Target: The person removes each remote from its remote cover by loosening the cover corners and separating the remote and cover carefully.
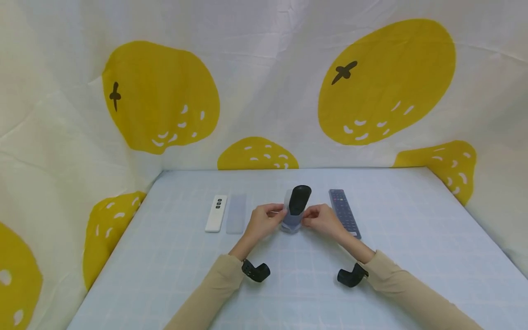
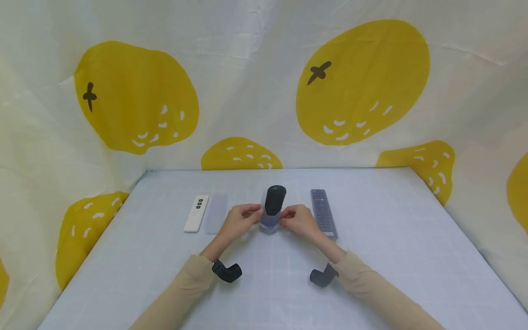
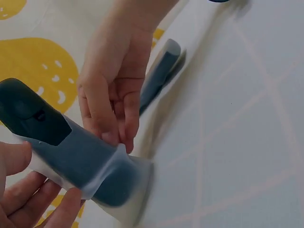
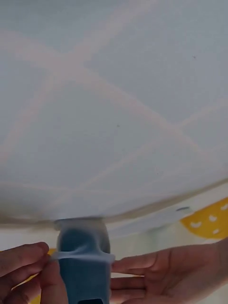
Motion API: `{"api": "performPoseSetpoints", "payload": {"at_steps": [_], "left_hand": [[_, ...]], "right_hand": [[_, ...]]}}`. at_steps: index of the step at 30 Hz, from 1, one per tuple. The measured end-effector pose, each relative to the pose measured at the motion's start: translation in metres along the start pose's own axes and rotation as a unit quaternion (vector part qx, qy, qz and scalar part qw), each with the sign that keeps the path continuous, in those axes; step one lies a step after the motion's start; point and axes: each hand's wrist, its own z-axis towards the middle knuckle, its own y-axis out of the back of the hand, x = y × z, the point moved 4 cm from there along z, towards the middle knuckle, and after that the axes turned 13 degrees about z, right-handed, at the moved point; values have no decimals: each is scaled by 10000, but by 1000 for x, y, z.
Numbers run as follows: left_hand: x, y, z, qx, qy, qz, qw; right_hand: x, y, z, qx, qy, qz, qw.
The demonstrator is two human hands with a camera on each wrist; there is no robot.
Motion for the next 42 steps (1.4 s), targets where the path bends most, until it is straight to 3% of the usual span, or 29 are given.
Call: {"api": "performPoseSetpoints", "payload": {"at_steps": [6, 11, 13, 22, 34, 42], "left_hand": [[1, 0, 0, -377, 61, -220, 9990], [5, -1, 0, -500, 253, -571, 9968], [6, -2, 0, -486, 233, -649, 9964], [6, 0, -1, -613, 124, -340, 9975], [8, -1, -3, -588, -85, 124, 9982], [9, -5, -5, -340, 215, 354, 9986]], "right_hand": [[1, -1, -1, 201, 314, 105, 9993], [2, -1, -3, 634, 175, 1437, 9874], [2, 0, -4, 624, 34, 1762, 9824], [-4, 5, -2, 246, 331, 1334, 9902], [-1, 3, -4, 351, 963, 1780, 9787], [2, 3, -7, 156, 269, 1689, 9851]]}}
